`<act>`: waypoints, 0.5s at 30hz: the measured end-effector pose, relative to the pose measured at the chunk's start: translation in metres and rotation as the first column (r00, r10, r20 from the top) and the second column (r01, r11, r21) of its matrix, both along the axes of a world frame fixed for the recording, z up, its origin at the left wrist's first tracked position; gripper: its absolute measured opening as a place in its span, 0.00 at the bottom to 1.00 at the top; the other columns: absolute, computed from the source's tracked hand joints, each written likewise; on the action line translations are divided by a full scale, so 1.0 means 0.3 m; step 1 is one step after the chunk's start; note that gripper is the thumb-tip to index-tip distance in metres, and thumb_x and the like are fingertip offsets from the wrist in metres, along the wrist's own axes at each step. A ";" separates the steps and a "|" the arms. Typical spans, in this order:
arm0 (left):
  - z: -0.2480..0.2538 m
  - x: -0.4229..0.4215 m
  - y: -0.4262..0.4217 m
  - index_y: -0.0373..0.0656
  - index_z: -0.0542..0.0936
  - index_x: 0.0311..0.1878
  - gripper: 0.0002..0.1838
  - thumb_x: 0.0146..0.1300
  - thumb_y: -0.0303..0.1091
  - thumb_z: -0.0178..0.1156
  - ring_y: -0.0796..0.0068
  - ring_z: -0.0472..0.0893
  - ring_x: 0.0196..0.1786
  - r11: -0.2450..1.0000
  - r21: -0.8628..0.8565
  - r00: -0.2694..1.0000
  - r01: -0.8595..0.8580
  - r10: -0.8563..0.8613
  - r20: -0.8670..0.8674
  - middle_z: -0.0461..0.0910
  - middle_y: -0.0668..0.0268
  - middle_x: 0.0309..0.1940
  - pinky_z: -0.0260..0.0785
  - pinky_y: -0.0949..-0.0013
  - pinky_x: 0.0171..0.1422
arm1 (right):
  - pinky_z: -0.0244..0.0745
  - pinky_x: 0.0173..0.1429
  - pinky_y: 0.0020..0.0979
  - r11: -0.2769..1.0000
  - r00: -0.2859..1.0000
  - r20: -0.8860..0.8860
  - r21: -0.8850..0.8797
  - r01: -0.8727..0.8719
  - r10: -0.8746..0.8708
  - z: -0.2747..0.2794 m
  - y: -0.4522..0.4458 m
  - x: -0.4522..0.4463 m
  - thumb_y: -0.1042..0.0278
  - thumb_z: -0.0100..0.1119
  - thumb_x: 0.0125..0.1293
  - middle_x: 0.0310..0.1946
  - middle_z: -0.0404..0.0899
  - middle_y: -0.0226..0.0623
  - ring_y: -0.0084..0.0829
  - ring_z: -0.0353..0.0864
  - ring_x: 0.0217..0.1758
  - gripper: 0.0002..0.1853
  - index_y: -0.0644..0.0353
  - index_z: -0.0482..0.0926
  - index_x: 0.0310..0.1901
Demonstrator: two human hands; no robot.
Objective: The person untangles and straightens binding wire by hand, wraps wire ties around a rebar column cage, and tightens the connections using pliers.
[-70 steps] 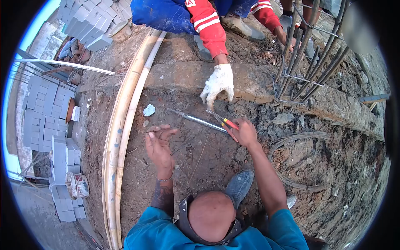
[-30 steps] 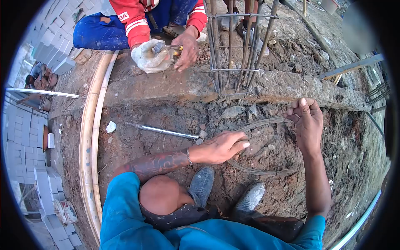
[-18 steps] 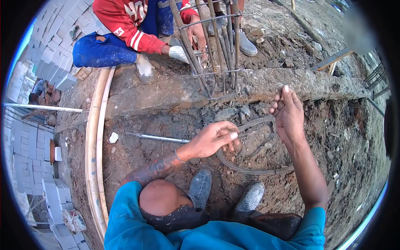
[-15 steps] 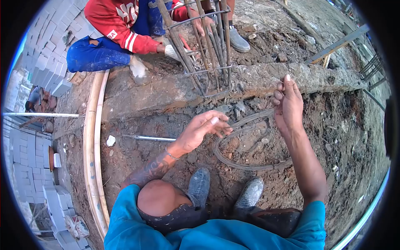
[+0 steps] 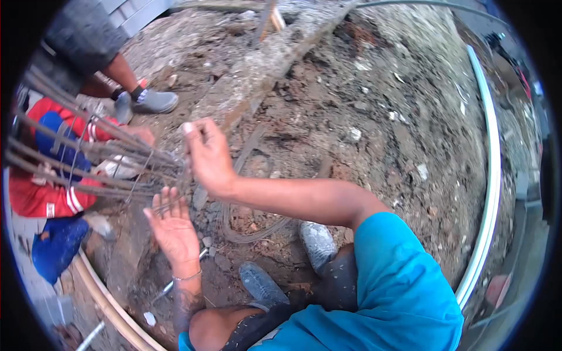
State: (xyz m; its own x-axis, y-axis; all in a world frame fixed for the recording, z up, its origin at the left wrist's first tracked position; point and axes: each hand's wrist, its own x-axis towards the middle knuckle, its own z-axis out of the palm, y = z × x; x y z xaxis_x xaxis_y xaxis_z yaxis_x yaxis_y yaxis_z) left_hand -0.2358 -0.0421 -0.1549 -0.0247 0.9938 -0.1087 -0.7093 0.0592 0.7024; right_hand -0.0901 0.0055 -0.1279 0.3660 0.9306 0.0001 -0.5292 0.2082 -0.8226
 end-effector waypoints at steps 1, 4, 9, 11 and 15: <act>-0.007 -0.040 0.050 0.40 0.72 0.45 0.18 0.69 0.48 0.51 0.71 0.77 0.51 0.996 -0.020 0.996 0.086 -0.086 0.001 0.77 0.62 0.45 0.70 0.66 0.58 | 0.62 0.18 0.22 0.994 0.994 0.058 0.066 0.086 -0.090 -0.043 0.015 -0.006 0.60 0.49 0.71 0.19 0.67 0.28 0.16 0.66 0.17 0.10 0.58 0.66 0.39; 0.037 -0.018 0.183 0.36 0.73 0.47 0.17 0.71 0.42 0.49 0.72 0.76 0.50 0.952 -0.047 0.918 0.304 -0.306 -0.255 0.77 0.63 0.45 0.68 0.70 0.57 | 0.66 0.46 0.34 0.932 0.928 0.110 0.120 0.343 -0.355 -0.003 0.013 0.103 0.57 0.50 0.69 0.29 0.71 0.38 0.28 0.68 0.36 0.15 0.63 0.69 0.38; 0.199 0.147 0.271 0.34 0.72 0.49 0.15 0.71 0.37 0.47 0.69 0.75 0.50 0.746 -0.079 0.712 0.661 -0.658 -0.245 0.76 0.59 0.49 0.68 0.68 0.60 | 0.65 0.48 0.33 0.900 0.901 0.064 0.109 0.421 -0.429 0.189 -0.119 0.340 0.56 0.51 0.69 0.29 0.71 0.37 0.26 0.69 0.38 0.16 0.63 0.69 0.38; 0.276 0.190 0.199 0.37 0.71 0.49 0.12 0.70 0.34 0.47 0.72 0.74 0.42 0.665 -0.186 0.617 0.724 -0.744 -0.257 0.75 0.63 0.43 0.68 0.72 0.48 | 0.66 0.44 0.31 0.843 0.834 0.120 0.047 0.536 -0.538 0.219 -0.233 0.361 0.56 0.51 0.69 0.27 0.70 0.34 0.24 0.69 0.35 0.16 0.63 0.69 0.39; 0.600 0.257 -0.221 0.40 0.67 0.47 0.14 0.57 0.28 0.52 0.78 0.66 0.25 0.439 -0.453 0.343 0.776 -0.896 -0.282 0.66 0.68 0.27 0.57 0.78 0.26 | 0.56 0.21 0.21 0.771 0.728 -0.270 -0.327 0.547 -0.631 0.466 -0.658 0.388 0.53 0.49 0.71 0.21 0.66 0.23 0.13 0.61 0.21 0.14 0.56 0.71 0.39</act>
